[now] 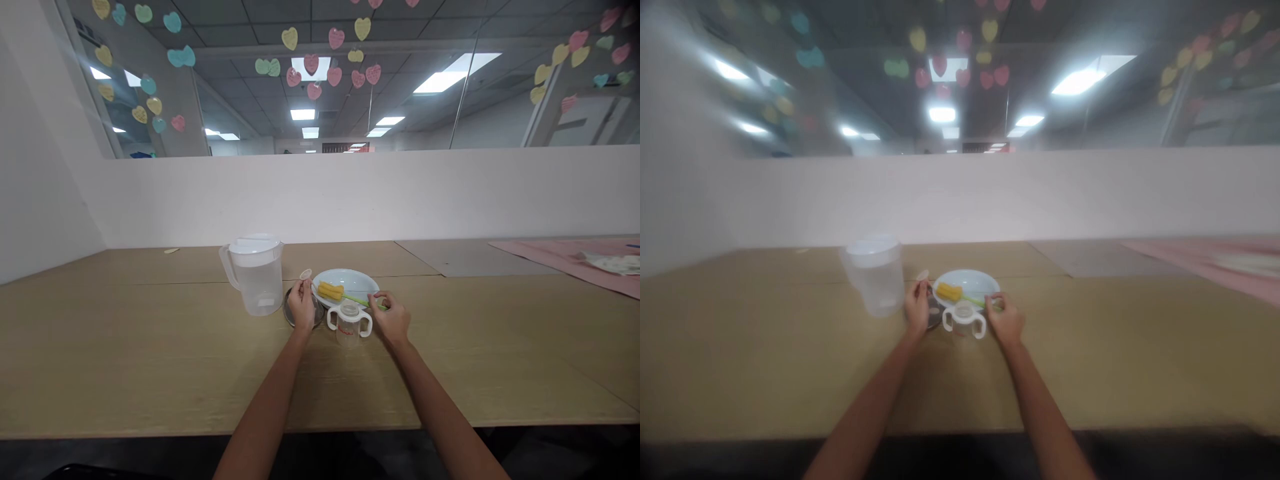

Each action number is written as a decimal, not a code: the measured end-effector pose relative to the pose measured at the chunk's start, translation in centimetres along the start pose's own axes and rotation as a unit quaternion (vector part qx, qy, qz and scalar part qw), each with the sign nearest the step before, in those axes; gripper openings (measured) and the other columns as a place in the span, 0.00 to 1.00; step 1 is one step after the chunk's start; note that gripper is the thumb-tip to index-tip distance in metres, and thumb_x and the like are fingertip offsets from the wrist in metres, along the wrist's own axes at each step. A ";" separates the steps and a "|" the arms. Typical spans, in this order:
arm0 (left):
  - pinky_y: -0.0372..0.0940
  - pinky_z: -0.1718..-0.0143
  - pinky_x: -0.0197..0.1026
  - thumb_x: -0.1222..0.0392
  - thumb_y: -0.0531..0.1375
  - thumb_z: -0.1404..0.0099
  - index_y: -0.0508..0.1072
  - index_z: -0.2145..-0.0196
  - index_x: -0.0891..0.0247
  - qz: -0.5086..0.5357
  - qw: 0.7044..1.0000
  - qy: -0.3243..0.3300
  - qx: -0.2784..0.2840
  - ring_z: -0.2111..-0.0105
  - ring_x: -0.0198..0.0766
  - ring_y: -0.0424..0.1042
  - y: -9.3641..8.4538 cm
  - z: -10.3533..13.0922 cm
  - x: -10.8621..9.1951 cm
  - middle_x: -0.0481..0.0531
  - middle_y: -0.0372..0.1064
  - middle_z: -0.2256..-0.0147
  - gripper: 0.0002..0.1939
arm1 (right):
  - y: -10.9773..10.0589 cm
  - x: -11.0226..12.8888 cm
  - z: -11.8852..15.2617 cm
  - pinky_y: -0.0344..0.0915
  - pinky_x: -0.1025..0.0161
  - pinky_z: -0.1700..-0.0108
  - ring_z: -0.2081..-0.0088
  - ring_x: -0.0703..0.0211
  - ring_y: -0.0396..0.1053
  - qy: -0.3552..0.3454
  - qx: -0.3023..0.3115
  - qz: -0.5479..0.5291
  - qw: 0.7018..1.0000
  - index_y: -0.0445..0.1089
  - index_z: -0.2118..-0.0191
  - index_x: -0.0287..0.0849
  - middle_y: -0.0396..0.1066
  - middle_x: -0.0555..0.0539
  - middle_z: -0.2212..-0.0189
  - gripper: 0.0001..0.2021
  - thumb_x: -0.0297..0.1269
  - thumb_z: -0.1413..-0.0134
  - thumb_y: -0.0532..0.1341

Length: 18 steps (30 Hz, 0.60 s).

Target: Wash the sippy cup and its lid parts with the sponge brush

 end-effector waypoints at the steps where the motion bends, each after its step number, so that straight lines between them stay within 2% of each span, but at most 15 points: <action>1: 0.61 0.69 0.35 0.48 0.53 0.38 0.70 0.70 0.64 -0.006 1.000 0.006 -0.015 0.74 0.33 0.66 -0.4 -0.1 -0.3 0.49 0.68 0.74 0.16 | -0.3 0.1 -0.1 0.51 0.67 0.72 0.76 0.61 0.61 -0.002 -0.011 0.006 1.000 0.72 0.69 0.42 0.66 0.49 0.80 0.25 0.59 0.52 0.53; 4: 0.61 0.69 0.35 0.48 0.49 0.36 0.68 0.69 0.64 -0.018 0.997 0.025 -0.070 0.74 0.32 0.67 -1.7 -0.2 -1.2 0.50 0.68 0.73 0.17 | -1.4 -0.6 -0.2 0.49 0.67 0.73 0.77 0.62 0.59 0.035 -0.059 0.013 0.998 0.72 0.68 0.40 0.62 0.50 0.81 0.26 0.60 0.50 0.50; 6: 0.61 0.70 0.34 0.48 0.47 0.34 0.67 0.67 0.64 -0.012 0.996 0.022 -0.084 0.76 0.31 0.66 -2.1 -0.4 -1.2 0.49 0.68 0.73 0.17 | -1.8 -1.3 -0.4 0.49 0.67 0.73 0.78 0.63 0.57 0.067 -0.071 0.000 0.995 0.72 0.66 0.40 0.61 0.51 0.81 0.27 0.61 0.50 0.50; 10: 0.62 0.72 0.35 0.49 0.48 0.35 0.65 0.63 0.63 -0.035 0.996 -0.022 -0.073 0.77 0.32 0.67 -2.3 -1.1 0.8 0.48 0.68 0.75 0.15 | -1.4 -1.6 -0.6 0.51 0.66 0.72 0.77 0.62 0.58 0.072 -0.056 -0.035 0.995 0.71 0.66 0.40 0.61 0.51 0.79 0.29 0.63 0.54 0.52; 15: 0.65 0.62 0.40 0.59 0.51 0.37 0.66 0.62 0.63 -0.209 0.977 -0.039 -0.032 0.67 0.37 0.72 -2.4 -2.1 3.6 0.53 0.71 0.68 0.08 | -0.2 -1.4 -0.5 0.53 0.65 0.72 0.77 0.61 0.59 0.056 -0.021 -0.055 0.997 0.71 0.66 0.40 0.61 0.52 0.81 0.28 0.63 0.56 0.54; 18: 0.64 0.58 0.44 0.67 0.52 0.41 0.67 0.62 0.63 -0.244 0.969 -0.030 0.003 0.62 0.41 0.72 -2.0 -2.4 4.5 0.55 0.71 0.65 0.09 | 0.7 -1.5 -0.5 0.56 0.64 0.70 0.74 0.59 0.63 0.047 0.010 -0.099 0.994 0.70 0.66 0.40 0.65 0.50 0.79 0.25 0.60 0.57 0.57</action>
Point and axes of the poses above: each hand's wrist, its own z-axis away from the middle knuckle, its own y-axis out of the palm, x = y × z, the point moved 9 cm from there along -z, towards the middle knuckle
